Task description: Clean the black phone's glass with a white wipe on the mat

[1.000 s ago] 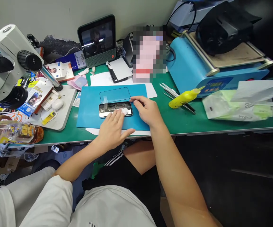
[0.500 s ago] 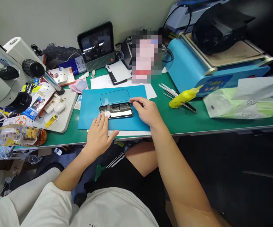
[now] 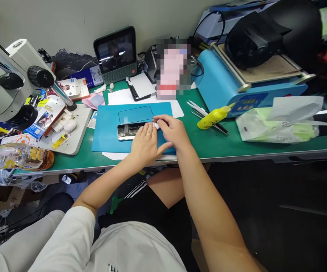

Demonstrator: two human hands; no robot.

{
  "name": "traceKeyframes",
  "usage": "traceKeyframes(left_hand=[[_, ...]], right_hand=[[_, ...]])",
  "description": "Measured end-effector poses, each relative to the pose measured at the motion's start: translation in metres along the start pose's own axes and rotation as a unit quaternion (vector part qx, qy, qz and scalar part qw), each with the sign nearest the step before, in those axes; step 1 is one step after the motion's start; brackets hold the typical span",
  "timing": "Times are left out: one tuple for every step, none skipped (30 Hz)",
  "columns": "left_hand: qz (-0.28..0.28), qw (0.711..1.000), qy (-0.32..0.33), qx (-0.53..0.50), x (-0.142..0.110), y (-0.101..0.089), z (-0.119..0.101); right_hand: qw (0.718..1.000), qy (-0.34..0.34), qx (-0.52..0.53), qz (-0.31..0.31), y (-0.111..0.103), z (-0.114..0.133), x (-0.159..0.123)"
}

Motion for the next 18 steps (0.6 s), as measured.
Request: traceKeyframes(left_hand=[[0.006,1.000,0.000,0.001,0.005,-0.001,0.002],[0.012,1.000,0.001,0.002,0.008,-0.001,0.003],[0.017,1.000,0.003,0.004,0.009,-0.002,0.004],[0.020,1.000,0.005,0.007,0.008,-0.002,0.004],[0.020,1.000,0.008,0.010,0.004,-0.002,0.004],[0.019,1.000,0.009,0.012,-0.002,-0.002,0.005],[0.016,1.000,0.012,0.013,-0.010,-0.002,0.006],[0.014,1.000,0.017,0.011,-0.020,-0.001,0.009],[0.011,1.000,0.020,0.009,-0.031,-0.001,0.013],[0.011,1.000,0.023,0.006,-0.042,-0.002,0.019],[0.014,1.000,0.019,0.004,-0.052,-0.002,0.026],[0.017,1.000,0.007,0.005,-0.061,-0.003,0.035],[0.021,1.000,-0.012,0.009,-0.069,-0.003,0.046],[0.025,0.999,-0.032,0.012,-0.076,-0.004,0.056],[0.027,0.998,-0.051,0.014,-0.081,-0.006,0.066],[0.028,0.997,-0.066,0.014,-0.083,-0.007,0.074],[0.029,0.996,-0.078,0.013,-0.084,-0.007,0.081],[0.030,0.996,-0.086,0.011,-0.082,-0.008,0.086]], right_hand=[[1.000,0.006,0.006,-0.004,0.000,-0.002,0.000],[1.000,0.010,0.012,-0.009,-0.001,-0.003,0.000],[1.000,0.012,0.016,-0.011,-0.001,-0.004,0.000],[1.000,0.009,0.017,-0.011,-0.001,-0.003,0.000],[1.000,0.004,0.016,-0.009,-0.001,-0.001,-0.001],[1.000,-0.001,0.013,-0.006,-0.001,0.001,-0.001],[1.000,-0.005,0.010,-0.002,-0.001,0.003,-0.002],[1.000,-0.006,0.007,0.001,-0.001,0.004,-0.002],[1.000,-0.007,0.004,0.004,-0.001,0.006,-0.003],[1.000,-0.006,0.001,0.006,-0.002,0.007,-0.003],[1.000,-0.005,-0.003,0.008,-0.002,0.007,-0.004],[1.000,-0.004,-0.007,0.010,-0.002,0.008,-0.004],[1.000,-0.002,-0.010,0.011,-0.003,0.008,-0.005],[1.000,0.001,-0.014,0.011,-0.003,0.008,-0.005],[1.000,0.004,-0.017,0.011,-0.004,0.008,-0.005],[1.000,0.006,-0.020,0.010,-0.004,0.009,-0.006],[1.000,0.007,-0.022,0.011,-0.004,0.009,-0.006],[1.000,0.008,-0.021,0.010,-0.003,0.009,-0.006]])
Point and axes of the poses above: each hand's wrist, its own x-axis towards the middle knuckle, its own y-axis out of the palm, z = x × y, the point moved 7 cm from there along x, towards the middle knuckle, and after that the axes turned 2 degrees about x, right-handed, at the moved point
